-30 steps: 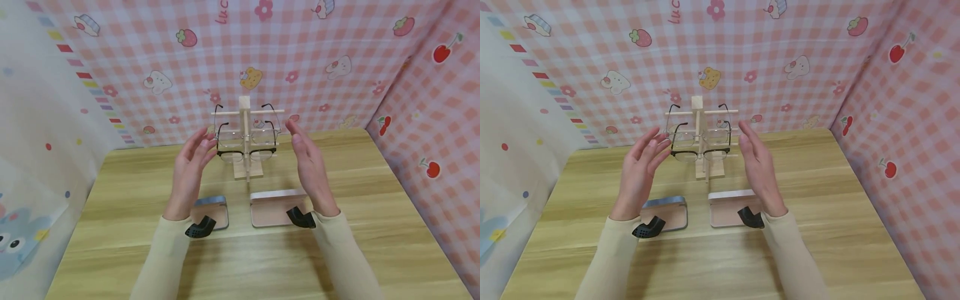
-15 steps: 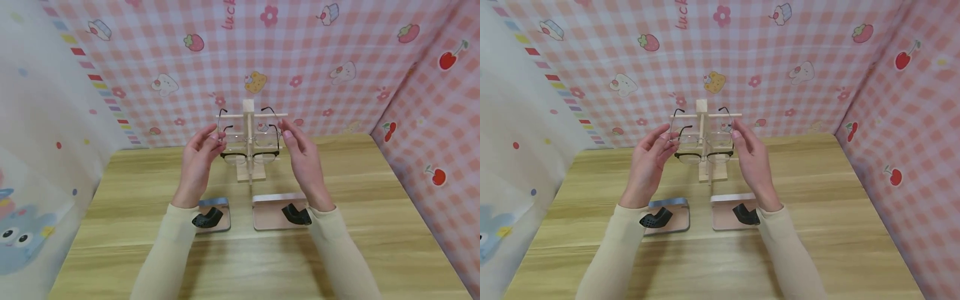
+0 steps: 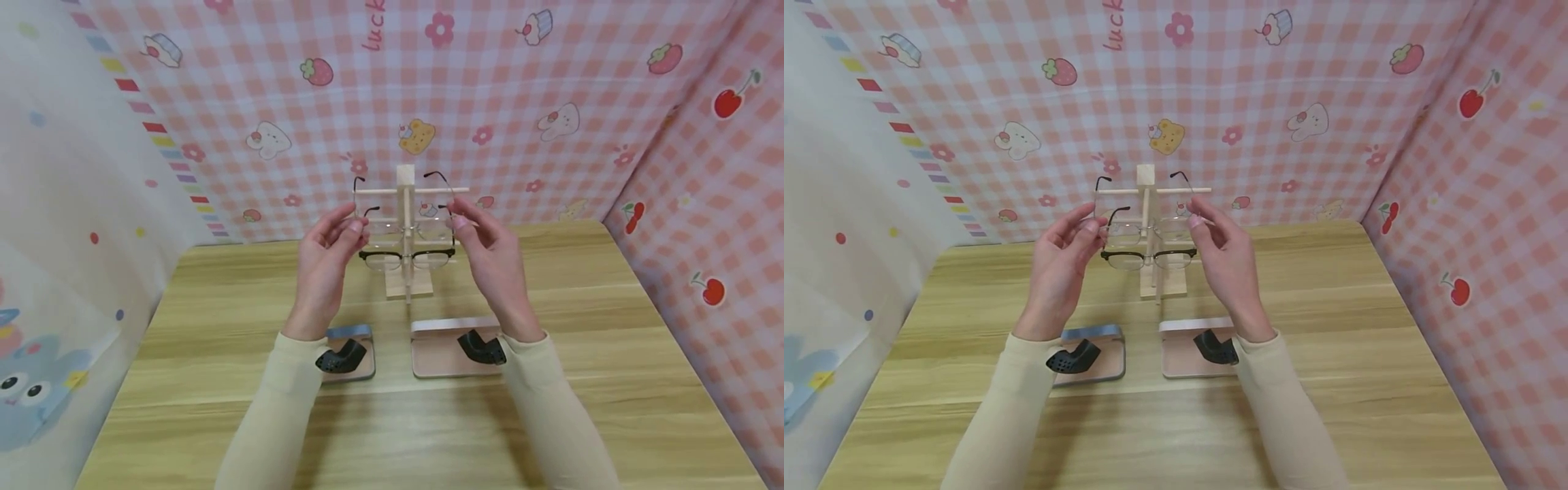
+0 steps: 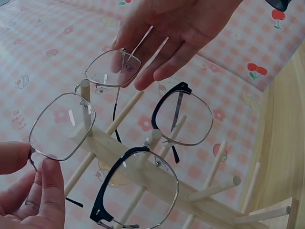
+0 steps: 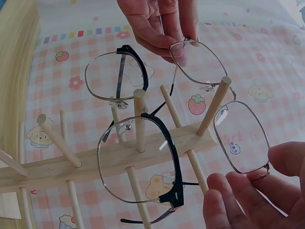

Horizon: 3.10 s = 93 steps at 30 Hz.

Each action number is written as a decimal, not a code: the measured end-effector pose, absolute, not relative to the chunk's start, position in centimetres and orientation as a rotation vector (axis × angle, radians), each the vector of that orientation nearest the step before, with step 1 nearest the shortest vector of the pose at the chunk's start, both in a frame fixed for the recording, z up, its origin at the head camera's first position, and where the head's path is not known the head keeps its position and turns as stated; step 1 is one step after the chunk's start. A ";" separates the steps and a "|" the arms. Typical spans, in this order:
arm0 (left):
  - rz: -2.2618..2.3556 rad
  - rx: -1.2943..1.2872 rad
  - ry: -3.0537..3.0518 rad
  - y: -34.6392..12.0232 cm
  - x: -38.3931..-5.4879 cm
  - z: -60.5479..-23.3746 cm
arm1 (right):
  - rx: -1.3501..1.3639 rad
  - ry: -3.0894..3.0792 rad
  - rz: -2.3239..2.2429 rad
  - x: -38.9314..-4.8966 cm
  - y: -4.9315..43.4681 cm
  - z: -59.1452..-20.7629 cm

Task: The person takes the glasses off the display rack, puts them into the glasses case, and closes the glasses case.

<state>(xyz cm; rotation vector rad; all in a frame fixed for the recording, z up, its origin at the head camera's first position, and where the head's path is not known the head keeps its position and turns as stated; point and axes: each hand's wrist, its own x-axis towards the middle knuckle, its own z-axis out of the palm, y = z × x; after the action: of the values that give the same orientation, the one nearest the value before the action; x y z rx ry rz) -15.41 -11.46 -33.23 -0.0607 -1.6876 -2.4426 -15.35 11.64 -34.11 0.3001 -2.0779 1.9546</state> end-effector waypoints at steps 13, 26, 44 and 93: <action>-2.363 -0.131 -1.634 -11.2 -13.8 -32.2 | 0.401 -1.982 1.915 -14.0 11.9 -33.4; -2.215 -0.254 -1.709 -11.2 -11.6 -31.5 | 0.395 -1.946 1.832 -11.9 12.6 -32.5; -2.043 -0.359 -1.740 -11.0 -9.6 -32.4 | 0.384 -1.930 1.848 -9.3 13.4 -32.3; -1.942 -0.369 -1.757 -10.2 -7.6 -38.2 | 0.349 -2.011 1.839 -7.7 14.0 -37.1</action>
<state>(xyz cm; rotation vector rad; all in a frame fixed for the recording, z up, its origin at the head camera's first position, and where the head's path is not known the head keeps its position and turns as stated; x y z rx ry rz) -7.65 -10.24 -38.16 -0.3685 -1.7569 -1.9423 -7.71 14.05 -37.13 0.3491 -2.0107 1.8389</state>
